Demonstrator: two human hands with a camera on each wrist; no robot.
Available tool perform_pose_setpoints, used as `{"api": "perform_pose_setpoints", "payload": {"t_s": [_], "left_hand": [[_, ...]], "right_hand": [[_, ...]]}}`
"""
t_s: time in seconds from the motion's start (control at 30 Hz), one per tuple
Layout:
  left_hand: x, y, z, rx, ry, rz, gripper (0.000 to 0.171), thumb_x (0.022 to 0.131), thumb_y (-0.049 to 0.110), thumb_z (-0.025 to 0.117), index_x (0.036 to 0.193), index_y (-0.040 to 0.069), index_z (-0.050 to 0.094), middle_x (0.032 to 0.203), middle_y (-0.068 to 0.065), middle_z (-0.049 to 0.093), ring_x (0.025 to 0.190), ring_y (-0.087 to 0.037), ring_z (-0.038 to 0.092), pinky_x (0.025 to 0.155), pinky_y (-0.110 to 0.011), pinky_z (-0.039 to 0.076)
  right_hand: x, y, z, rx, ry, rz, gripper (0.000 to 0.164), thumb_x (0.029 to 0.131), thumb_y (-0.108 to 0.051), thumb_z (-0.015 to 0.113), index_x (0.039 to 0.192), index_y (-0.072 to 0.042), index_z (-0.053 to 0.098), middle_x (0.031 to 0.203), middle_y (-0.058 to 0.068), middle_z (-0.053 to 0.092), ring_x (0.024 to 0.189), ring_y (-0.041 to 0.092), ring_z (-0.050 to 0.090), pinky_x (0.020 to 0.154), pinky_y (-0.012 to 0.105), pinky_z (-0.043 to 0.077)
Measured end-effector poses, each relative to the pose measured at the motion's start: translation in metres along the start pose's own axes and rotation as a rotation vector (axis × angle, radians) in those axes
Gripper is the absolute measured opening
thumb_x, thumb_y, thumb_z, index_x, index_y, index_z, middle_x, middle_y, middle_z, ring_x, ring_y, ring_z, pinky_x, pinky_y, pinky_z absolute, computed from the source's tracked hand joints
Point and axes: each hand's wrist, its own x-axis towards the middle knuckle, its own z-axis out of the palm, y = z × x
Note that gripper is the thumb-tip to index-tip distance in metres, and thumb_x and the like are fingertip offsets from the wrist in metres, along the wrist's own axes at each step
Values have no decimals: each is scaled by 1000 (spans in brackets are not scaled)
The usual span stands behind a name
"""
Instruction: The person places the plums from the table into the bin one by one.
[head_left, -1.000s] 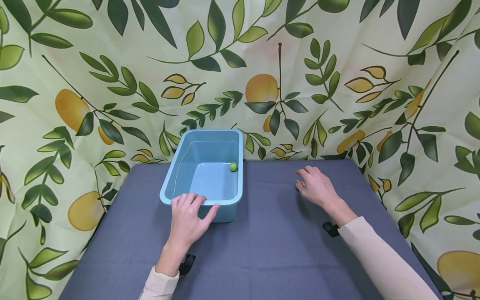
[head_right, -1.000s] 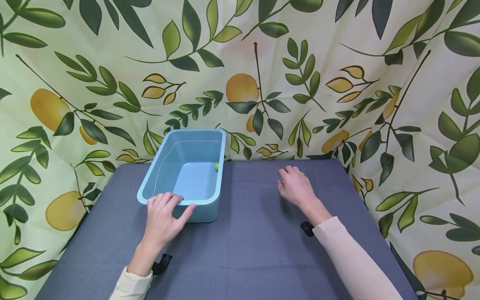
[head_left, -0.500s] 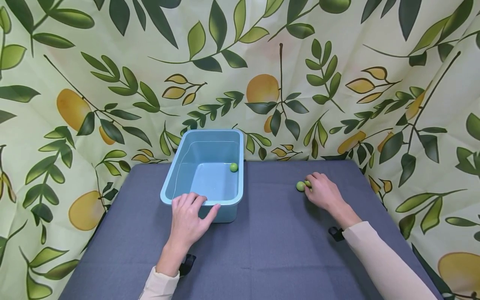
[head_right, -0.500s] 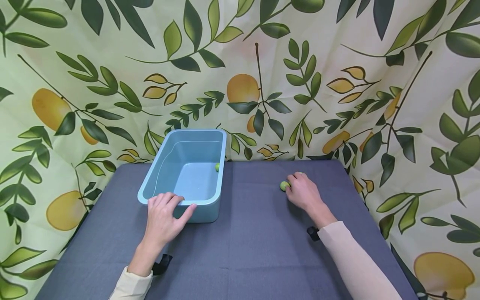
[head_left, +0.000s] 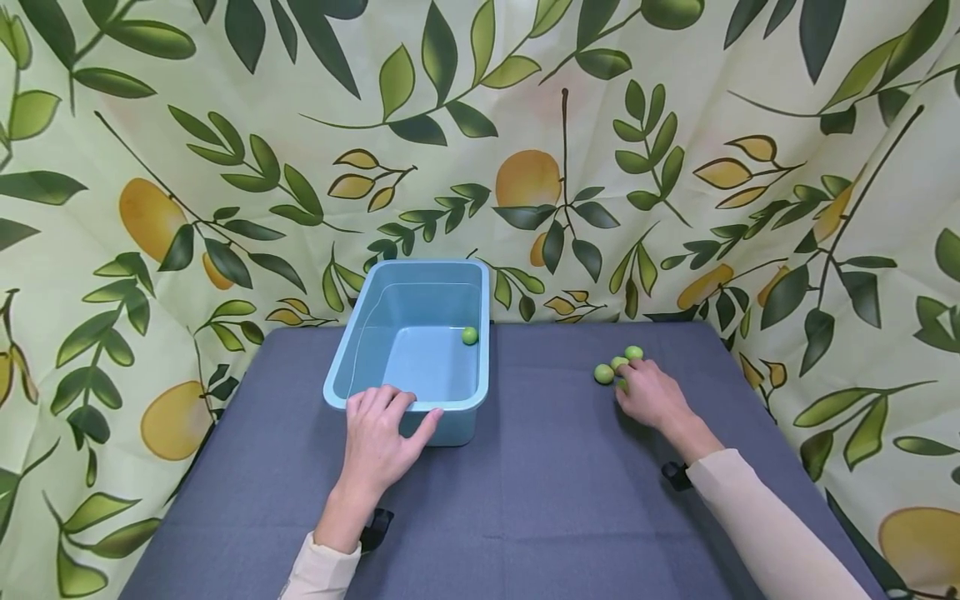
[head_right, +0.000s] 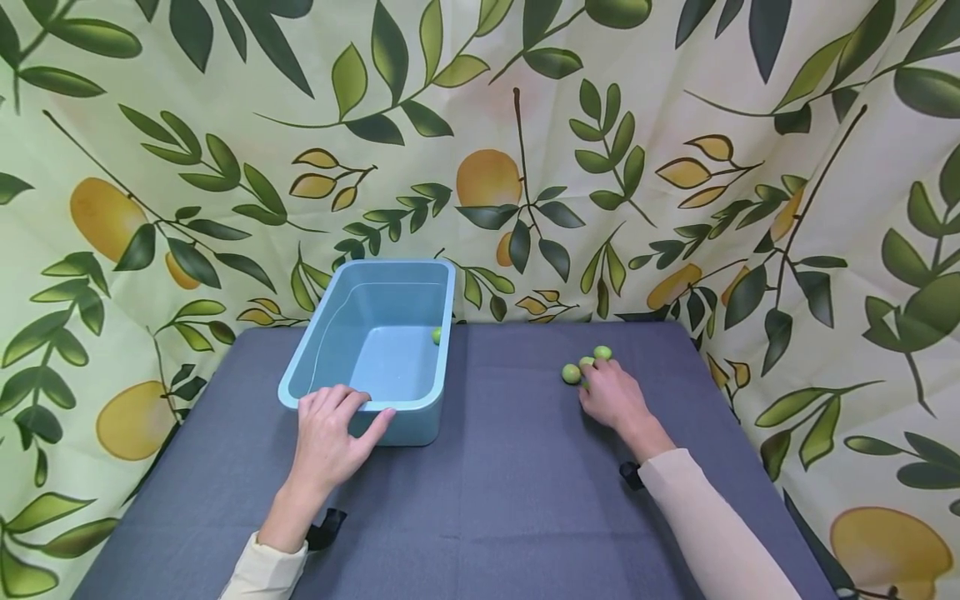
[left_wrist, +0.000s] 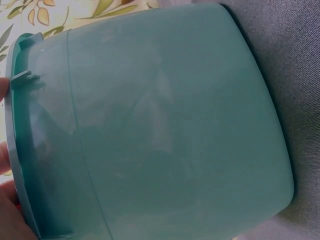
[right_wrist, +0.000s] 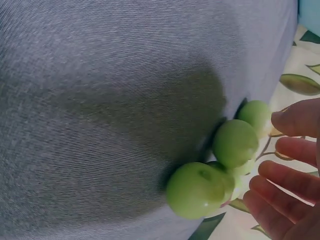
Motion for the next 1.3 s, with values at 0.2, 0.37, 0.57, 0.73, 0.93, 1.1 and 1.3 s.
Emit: {"api": "perform_pose_setpoints", "payload": {"t_s": [0.2,0.37,0.57,0.73,0.93,1.1,1.3], "left_hand": [[0,0,0,5,2,6,46,92,50,64,84,5,71,80,-7,60,73,-30,53,79,-52,38],[-1,0,-1,6,-9,2,40,88,46,68,85,6,71,81,-7,60,74,-30,53,80,-52,38],[-1,0,-1,-5,-12,-1,41,89,47,67,85,6,71,81,-7,61,74,-30,53,80,-52,37],[-1,1,-1,-3,-18,-6,39,87,45,69,85,6,71,82,-7,61,75,-30,53,80,-52,37],[-1,1,-1,0,-20,-8,38,86,43,71,86,5,71,82,-7,61,75,-30,53,81,-52,37],[-1,0,-1,2,-17,-6,38,86,43,71,85,5,71,81,-7,61,74,-30,53,80,-52,37],[-1,0,0,2,-11,-2,38,86,43,71,85,5,71,81,-7,60,74,-30,53,80,-51,37]], "right_hand": [[0,7,10,-12,4,-28,23,87,-10,70,107,2,68,103,19,62,97,42,58,73,58,51],[1,9,16,-24,25,-76,13,84,-9,74,91,-4,64,92,14,60,89,38,58,71,55,50],[2,7,19,-54,51,-159,17,80,-3,75,96,-1,68,93,15,62,83,37,59,71,55,51],[0,5,20,-45,67,-209,18,79,2,71,97,0,68,90,15,60,78,38,58,69,55,51],[-1,1,21,48,10,-175,19,78,2,71,96,-2,69,94,13,61,86,36,61,73,55,52],[-2,-1,22,218,-40,-127,21,79,0,75,100,2,71,99,14,64,90,31,63,80,50,53],[-3,-2,27,328,-34,-79,22,82,-9,80,100,2,71,97,13,69,91,32,66,83,49,53]]}}
